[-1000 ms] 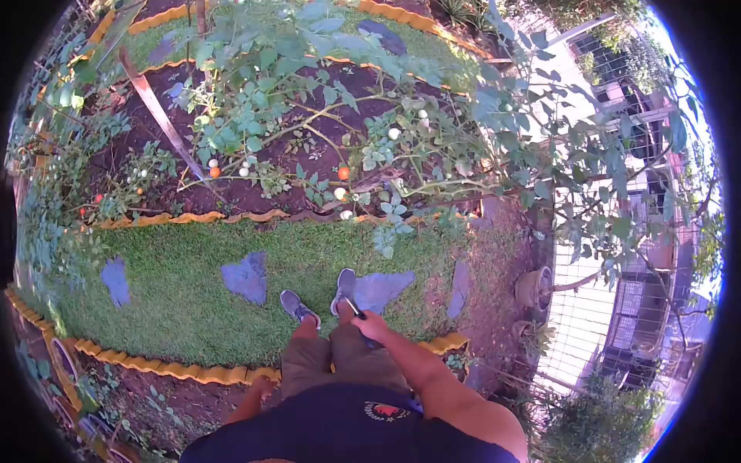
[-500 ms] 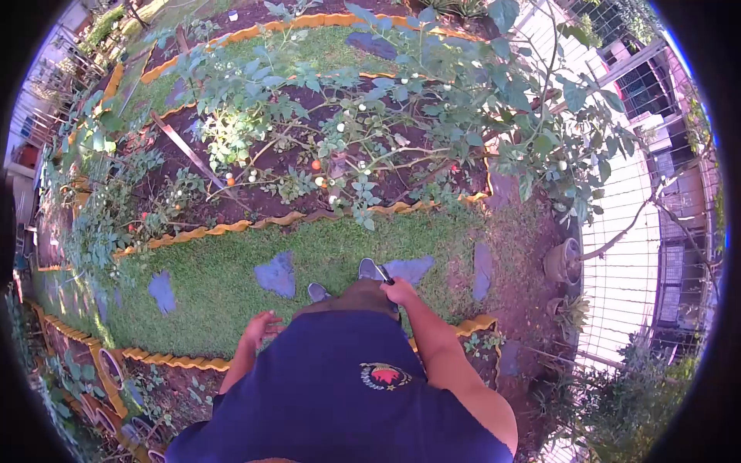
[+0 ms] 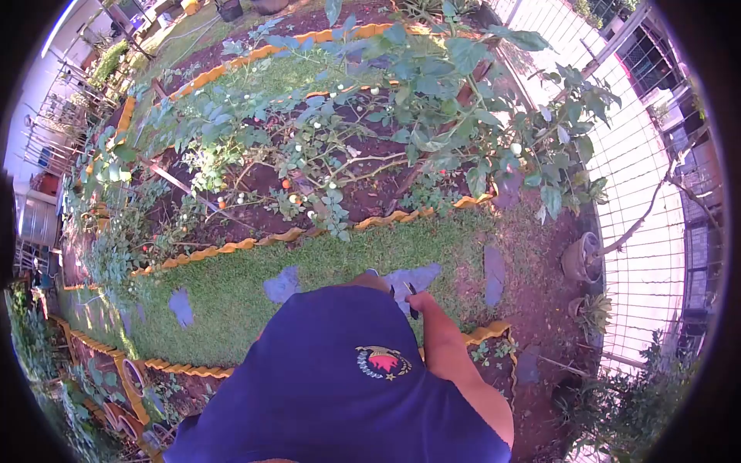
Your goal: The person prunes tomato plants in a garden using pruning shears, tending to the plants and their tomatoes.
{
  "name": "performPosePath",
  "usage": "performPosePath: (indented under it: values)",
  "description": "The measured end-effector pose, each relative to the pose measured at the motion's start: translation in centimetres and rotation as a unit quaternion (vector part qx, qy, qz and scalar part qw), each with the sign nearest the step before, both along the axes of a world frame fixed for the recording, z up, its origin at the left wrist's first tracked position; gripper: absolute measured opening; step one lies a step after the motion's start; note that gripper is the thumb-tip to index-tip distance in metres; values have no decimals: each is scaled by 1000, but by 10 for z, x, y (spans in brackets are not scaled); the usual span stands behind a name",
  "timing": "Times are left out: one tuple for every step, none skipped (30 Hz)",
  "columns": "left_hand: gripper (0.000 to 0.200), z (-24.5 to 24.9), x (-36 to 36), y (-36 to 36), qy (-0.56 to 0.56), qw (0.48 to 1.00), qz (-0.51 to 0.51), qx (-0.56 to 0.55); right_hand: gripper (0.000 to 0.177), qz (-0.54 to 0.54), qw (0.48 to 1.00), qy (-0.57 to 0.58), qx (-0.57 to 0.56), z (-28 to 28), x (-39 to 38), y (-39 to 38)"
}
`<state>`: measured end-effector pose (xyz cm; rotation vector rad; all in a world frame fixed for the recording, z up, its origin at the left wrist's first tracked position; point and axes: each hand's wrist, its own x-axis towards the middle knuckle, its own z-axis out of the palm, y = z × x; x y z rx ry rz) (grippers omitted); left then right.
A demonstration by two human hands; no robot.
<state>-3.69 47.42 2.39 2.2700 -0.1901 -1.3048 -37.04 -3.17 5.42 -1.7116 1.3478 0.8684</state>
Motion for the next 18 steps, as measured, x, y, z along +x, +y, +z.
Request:
performPosePath:
  values:
    - [35, 8, -12, -8, -10, 1000, -13, 7, 60, -2, 1000, 2, 7, 9, -1, -9]
    - [35, 53, -20, -40, -37, 999, -21, 25, 61, 2, 1000, -3, 3, 22, 1, -17]
    - [35, 94, -20, -73, -57, 998, -15, 15, 62, 3, 1000, -10, -7, 14, 2, -24]
    - [34, 123, -14, -105, -79, 997, -10, -6, 62, 3, 1000, -17, -17, 5, 4, -33]
    - [33, 130, 1, -132, -113, 992, 2, -51, 63, 4, 999, -24, -26, -5, 4, -39]
    - [32, 137, 16, -158, -147, 985, 10, -95, 62, -5, 999, -32, -38, -9, 12, -47]
    - [30, 159, 34, -194, -181, 976, -7, -124, 60, -16, 998, -66, -16, -9, 20, -54]
    - [30, 209, 44, -241, -219, 965, -50, -135, 59, -28, 995, -100, 6, -8, 31, -61]
    - [29, 233, 57, -275, -235, 954, -55, -180, 58, -41, 990, -134, 27, -4, 42, -68]
    - [30, 263, 64, -310, -252, 943, -65, -206, 55, -43, 989, -142, 11, 8, 57, -72]
    - [30, 284, 71, -341, -268, 932, -75, -233, 53, -46, 988, -151, -6, 27, 73, -74]
    - [30, 289, 82, -364, -275, 927, -92, -237, 51, -49, 986, -159, -22, 36, 80, -74]
    - [30, 292, 89, -383, -282, 923, -109, -240, 50, -69, 982, -171, -34, 29, 82, -73]
    - [30, 299, 90, -400, -280, 921, -120, -242, 48, -90, 978, -184, -46, 14, 84, -71]
    - [29, 308, 88, -416, -276, 920, -132, -245, 47, -112, 973, -195, -57, 2, 83, -69]
    - [29, 311, 83, -426, -272, 919, -144, -248, 48, -128, 972, -192, -42, 3, 77, -65]
    - [28, 307, 78, -430, -261, 921, -166, -235, 50, -143, 971, -189, -29, 6, 69, -61]
    - [28, 301, 74, -431, -250, 923, -187, -223, 51, -157, 970, -186, -17, 8, 59, -57]
